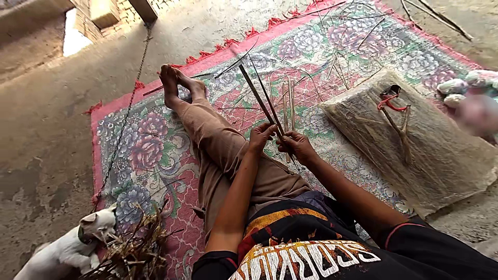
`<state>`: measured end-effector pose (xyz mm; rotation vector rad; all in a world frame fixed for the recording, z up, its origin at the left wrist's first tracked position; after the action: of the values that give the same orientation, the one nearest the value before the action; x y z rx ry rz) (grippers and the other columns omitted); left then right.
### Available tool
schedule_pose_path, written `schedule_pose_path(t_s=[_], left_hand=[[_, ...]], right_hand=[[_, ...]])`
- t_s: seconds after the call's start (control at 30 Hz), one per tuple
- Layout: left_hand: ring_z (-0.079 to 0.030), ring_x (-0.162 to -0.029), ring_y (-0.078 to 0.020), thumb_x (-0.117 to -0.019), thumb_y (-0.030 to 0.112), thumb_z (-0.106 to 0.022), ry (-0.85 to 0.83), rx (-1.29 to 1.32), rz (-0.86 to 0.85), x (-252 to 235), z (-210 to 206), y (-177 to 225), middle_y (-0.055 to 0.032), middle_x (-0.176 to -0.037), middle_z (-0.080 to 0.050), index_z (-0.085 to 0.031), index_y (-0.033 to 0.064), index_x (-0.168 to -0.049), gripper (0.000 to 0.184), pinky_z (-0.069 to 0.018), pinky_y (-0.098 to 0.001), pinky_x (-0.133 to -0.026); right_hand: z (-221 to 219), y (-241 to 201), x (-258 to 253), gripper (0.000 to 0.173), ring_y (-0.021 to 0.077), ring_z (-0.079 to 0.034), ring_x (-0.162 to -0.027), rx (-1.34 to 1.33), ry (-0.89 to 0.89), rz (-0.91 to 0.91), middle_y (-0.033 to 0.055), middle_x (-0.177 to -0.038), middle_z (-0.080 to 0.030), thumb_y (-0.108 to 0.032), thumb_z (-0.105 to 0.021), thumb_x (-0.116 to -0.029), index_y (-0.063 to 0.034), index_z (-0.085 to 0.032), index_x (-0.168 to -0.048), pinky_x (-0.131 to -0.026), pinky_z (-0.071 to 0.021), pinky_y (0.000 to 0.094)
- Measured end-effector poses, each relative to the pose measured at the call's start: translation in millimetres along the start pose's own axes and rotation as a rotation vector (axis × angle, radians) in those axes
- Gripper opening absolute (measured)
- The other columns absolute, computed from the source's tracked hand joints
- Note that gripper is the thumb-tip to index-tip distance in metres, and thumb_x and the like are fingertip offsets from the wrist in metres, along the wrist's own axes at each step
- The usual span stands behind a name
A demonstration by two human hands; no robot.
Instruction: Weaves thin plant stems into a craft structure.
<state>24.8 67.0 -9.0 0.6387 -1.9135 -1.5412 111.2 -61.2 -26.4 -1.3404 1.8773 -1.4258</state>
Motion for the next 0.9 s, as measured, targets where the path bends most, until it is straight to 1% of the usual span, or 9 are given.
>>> schedule_pose_path(t_s=[0.07, 0.27, 0.37, 0.47, 0.53, 0.67, 0.77, 0.83, 0.9], left_hand=[[-0.063, -0.068, -0.0065, -0.0985, 0.005, -0.064, 0.012, 0.024, -0.028, -0.1, 1.5, 0.1, -0.0026, -0.083, -0.070, -0.068, -0.0014, -0.102, 0.008, -0.0537, -0.0222, -0.061], [-0.067, -0.068, -0.0080, -0.1007, 0.004, -0.059, 0.014, 0.069, -0.031, 3.1, -2.8, 5.5, -0.0055, -0.086, -0.072, -0.068, -0.0030, -0.107, 0.012, -0.0555, -0.0230, -0.059], [-0.067, -0.069, -0.0089, -0.0982, 0.002, -0.063, 0.028, 0.043, -0.049, 2.5, -0.4, 4.0, -0.0066, -0.086, -0.073, -0.068, -0.0039, -0.105, 0.010, -0.0568, -0.0240, -0.061], [-0.067, -0.070, -0.0085, -0.0942, -0.001, -0.067, 0.003, -0.040, -0.114, 2.5, -2.4, 4.7, -0.0061, -0.086, -0.073, -0.065, -0.0042, -0.108, 0.014, -0.0572, -0.0247, -0.062], [-0.067, -0.069, -0.0085, -0.0936, -0.002, -0.067, 0.006, -0.067, -0.111, 3.0, -2.7, 3.9, -0.0064, -0.085, -0.072, -0.064, -0.0055, -0.109, 0.016, -0.0567, -0.0249, -0.062], [-0.069, -0.067, -0.0107, -0.0960, -0.001, -0.065, 0.019, 0.016, -0.041, 4.3, -0.7, 3.5, -0.0066, -0.083, -0.073, -0.064, -0.0049, -0.105, 0.009, -0.0596, -0.0274, -0.061], [-0.069, -0.067, -0.0123, -0.0982, 0.000, -0.063, 0.066, 0.110, 0.079, 4.2, 3.1, 1.2, -0.0074, -0.084, -0.071, -0.063, -0.0035, -0.106, 0.008, -0.0601, -0.0286, -0.062], [-0.066, -0.065, -0.0136, -0.0983, 0.000, -0.063, 0.150, 0.119, 0.175, 1.6, 8.9, -4.5, -0.0092, -0.084, -0.067, -0.060, -0.0046, -0.109, 0.012, -0.0595, -0.0293, -0.061], [-0.066, -0.064, -0.0142, -0.0979, 0.001, -0.064, 0.208, 0.110, 0.247, -0.1, 12.6, -9.1, -0.0106, -0.085, -0.067, -0.059, -0.0049, -0.112, 0.016, -0.0590, -0.0294, -0.060]], right_hand=[[-0.8, 0.8, -0.7, 0.014, 0.0158, -0.073, -0.075, 0.047, 0.003, -0.006, 0.0089, -0.092, -0.074, -0.007, -0.053, -0.1056, -0.0014, -0.061, -0.116, -0.073, -0.0624, 0.0327], [-3.6, -6.4, -6.4, 0.013, 0.0112, -0.070, -0.070, 0.185, -0.001, 0.003, 0.0072, -0.087, -0.073, -0.007, -0.055, -0.1049, -0.0003, -0.062, -0.113, -0.068, -0.0604, 0.0287], [-6.0, -10.0, -10.4, 0.019, 0.0097, -0.064, -0.077, 0.257, 0.032, 0.080, 0.0064, -0.094, -0.067, -0.007, -0.055, -0.1044, 0.0000, -0.059, -0.122, -0.074, -0.0572, 0.0301], [-12.9, -22.2, -20.4, 0.025, 0.0067, -0.062, -0.076, 0.314, 0.065, 0.185, 0.0061, -0.094, -0.069, -0.010, -0.054, -0.1054, 0.0019, -0.059, -0.127, -0.074, -0.0541, 0.0268], [-16.8, -27.1, -30.6, 0.024, 0.0091, -0.065, -0.079, 0.334, 0.062, 0.212, 0.0086, -0.092, -0.069, -0.010, -0.057, -0.1035, 0.0050, -0.063, -0.121, -0.077, -0.0563, 0.0294], [-22.8, -35.2, -40.0, 0.010, 0.0065, -0.060, -0.071, 0.329, 0.062, 0.247, 0.0044, -0.080, -0.062, -0.004, -0.060, -0.0991, 0.0041, -0.062, -0.105, -0.070, -0.0530, 0.0257], [-27.5, -43.1, -34.1, 0.008, 0.0052, -0.059, -0.074, 0.339, 0.063, 0.304, 0.0030, -0.083, -0.061, -0.004, -0.056, -0.1012, 0.0031, -0.061, -0.102, -0.073, -0.0526, 0.0242], [-34.0, -63.7, -19.9, 0.009, 0.0047, -0.059, -0.075, 0.333, 0.053, 0.354, 0.0012, -0.084, -0.060, -0.004, -0.053, -0.1024, 0.0019, -0.059, -0.102, -0.075, -0.0528, 0.0238], [-47.8, -96.9, 5.8, 0.006, 0.0044, -0.061, -0.069, 0.226, -0.034, 0.329, -0.0016, -0.080, -0.060, -0.004, -0.051, -0.1026, -0.0037, -0.057, -0.100, -0.070, -0.0567, 0.0237]])
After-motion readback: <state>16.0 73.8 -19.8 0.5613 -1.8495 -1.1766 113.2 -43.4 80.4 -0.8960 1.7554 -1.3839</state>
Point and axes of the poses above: each hand's wrist, its own x-axis away from the middle knuckle, its own z-axis out of the back of the hand, y = z × x, the point moved 6 cm from there along -x, towards the middle knuckle
